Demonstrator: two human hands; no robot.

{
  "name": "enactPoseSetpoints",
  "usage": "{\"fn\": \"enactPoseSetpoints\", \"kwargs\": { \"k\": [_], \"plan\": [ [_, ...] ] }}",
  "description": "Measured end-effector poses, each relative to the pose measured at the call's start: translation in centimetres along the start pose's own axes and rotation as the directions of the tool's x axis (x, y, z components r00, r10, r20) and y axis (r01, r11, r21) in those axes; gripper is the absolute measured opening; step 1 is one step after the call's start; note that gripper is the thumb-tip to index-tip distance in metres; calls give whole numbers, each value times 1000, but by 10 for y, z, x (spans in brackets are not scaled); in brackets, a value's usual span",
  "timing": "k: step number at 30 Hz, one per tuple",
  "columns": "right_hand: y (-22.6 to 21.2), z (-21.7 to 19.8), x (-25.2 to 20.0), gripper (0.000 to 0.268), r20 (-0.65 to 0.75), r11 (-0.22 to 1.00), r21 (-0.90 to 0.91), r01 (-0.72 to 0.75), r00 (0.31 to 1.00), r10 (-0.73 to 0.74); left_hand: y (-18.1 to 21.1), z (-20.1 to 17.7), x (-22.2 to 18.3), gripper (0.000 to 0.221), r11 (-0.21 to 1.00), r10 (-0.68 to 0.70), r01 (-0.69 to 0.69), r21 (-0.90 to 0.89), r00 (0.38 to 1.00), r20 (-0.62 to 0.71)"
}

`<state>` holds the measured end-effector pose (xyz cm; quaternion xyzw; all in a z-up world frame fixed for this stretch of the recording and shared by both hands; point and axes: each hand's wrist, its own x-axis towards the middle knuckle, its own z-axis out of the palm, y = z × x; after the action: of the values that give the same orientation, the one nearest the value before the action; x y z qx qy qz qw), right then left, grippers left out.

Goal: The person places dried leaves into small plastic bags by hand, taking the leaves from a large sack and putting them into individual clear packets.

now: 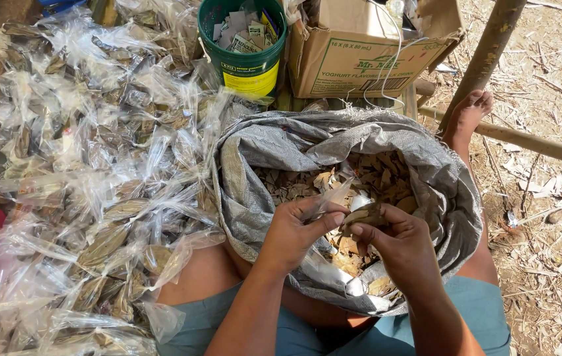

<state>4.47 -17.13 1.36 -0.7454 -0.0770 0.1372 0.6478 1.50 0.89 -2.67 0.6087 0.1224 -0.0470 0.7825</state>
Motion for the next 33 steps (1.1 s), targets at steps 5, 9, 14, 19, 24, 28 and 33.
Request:
{"fn": "enactPoseSetpoints", "kwargs": {
  "k": [5, 9, 14, 19, 24, 28, 33],
  "plan": [
    [-9, -7, -5, 9, -45, 980, -197, 42, 998, -51, -4, 1, -3, 17, 996, 63, -59, -68, 996, 57],
    [-15, -38, -17, 10, 13, 973, 74, 217, 976, -218, 8, -3, -16, 15, 995, 97, -93, -29, 975, 201],
    [-57, -45, -43, 8, -12, 806, 430, 407, 895, -445, 5, -8, -22, 25, 985, 169, -167, -44, 875, 453],
    [-71, -52, -64, 13, -30, 936, 73, 345, 939, -343, 15, -10, -28, 21, 960, 267, -269, -76, 804, 532],
    [-83, -73, -53, 19, 286, 890, -228, 395, 901, -327, 13, -10, -26, 16, 946, 294, -321, -39, 804, 518],
    [-95, -42, -52, 19, 368, 770, -354, 531, 836, -407, 11, -9, -23, 18, 966, 219, -260, 9, 830, 513],
    [-88, -22, -46, 12, 178, 765, -540, 350, 936, -303, 3, -8, -16, 21, 978, 189, -207, -20, 843, 503]
  ]
}}
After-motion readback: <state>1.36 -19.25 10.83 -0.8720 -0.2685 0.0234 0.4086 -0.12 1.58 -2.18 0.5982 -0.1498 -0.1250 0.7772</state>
